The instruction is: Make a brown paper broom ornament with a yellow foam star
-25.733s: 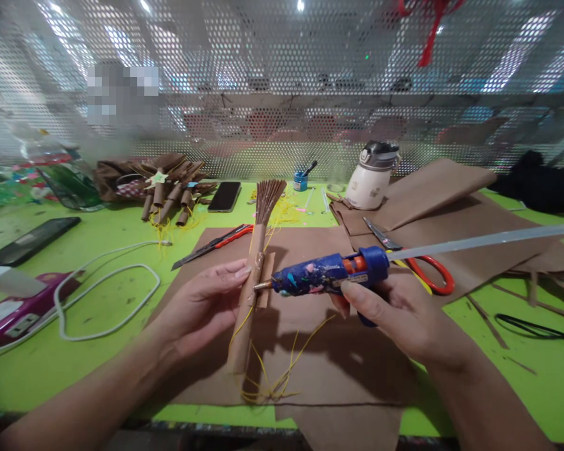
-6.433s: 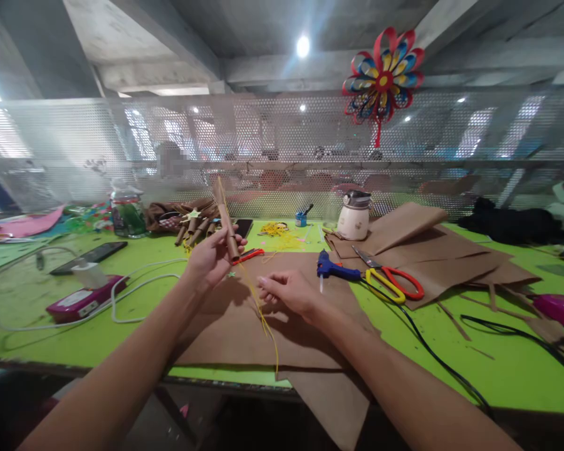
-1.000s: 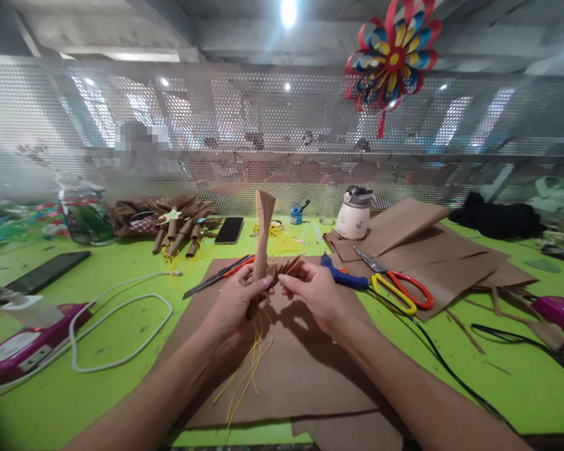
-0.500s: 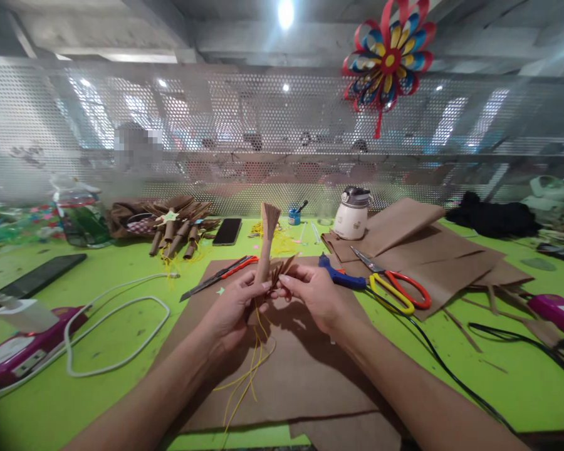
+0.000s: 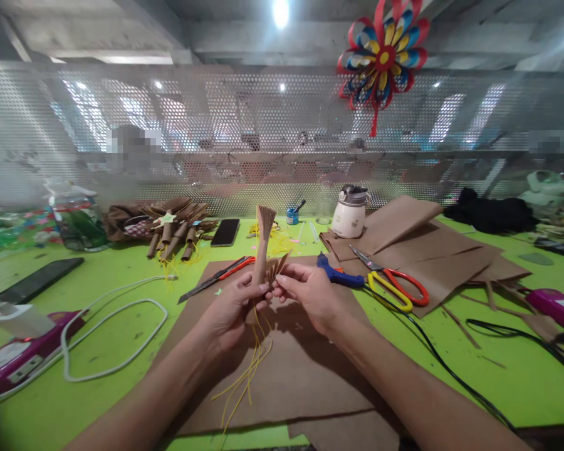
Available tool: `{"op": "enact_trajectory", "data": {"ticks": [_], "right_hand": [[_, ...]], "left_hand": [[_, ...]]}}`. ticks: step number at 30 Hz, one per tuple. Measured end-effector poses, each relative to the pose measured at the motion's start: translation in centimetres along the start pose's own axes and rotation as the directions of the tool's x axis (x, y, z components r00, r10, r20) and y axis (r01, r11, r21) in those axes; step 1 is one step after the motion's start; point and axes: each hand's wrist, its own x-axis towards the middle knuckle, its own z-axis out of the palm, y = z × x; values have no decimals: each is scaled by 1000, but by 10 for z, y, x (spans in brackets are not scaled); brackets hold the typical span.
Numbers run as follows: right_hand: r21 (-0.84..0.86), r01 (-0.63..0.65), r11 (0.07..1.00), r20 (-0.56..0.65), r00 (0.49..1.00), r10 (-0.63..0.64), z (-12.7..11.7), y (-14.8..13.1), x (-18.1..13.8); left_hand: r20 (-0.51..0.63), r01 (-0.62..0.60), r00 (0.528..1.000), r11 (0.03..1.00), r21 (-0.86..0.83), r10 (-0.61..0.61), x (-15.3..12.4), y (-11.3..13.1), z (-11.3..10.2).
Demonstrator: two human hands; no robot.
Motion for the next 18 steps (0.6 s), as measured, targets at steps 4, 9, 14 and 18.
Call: {"op": "enact_trajectory", "data": {"ticks": [4, 9, 14, 18], "right_hand": [[-2, -9, 1000, 3, 1000, 9, 0, -1, -1], [-3, -14, 1000, 1, 1000, 14, -1, 0, -1], [-29, 14, 999, -5, 1000, -15, -2, 0, -1], [-20, 14, 1000, -43, 999, -15, -1, 0, -1]], "left_hand": [[-29, 22, 999, 1000, -3, -23, 0, 1, 1], [-36, 10, 999, 1000, -3, -10, -1, 1, 1], [-62, -17, 998, 1000, 23, 18, -2, 1, 0], [-77, -30, 996, 997, 65, 35, -3, 2, 1]]}}
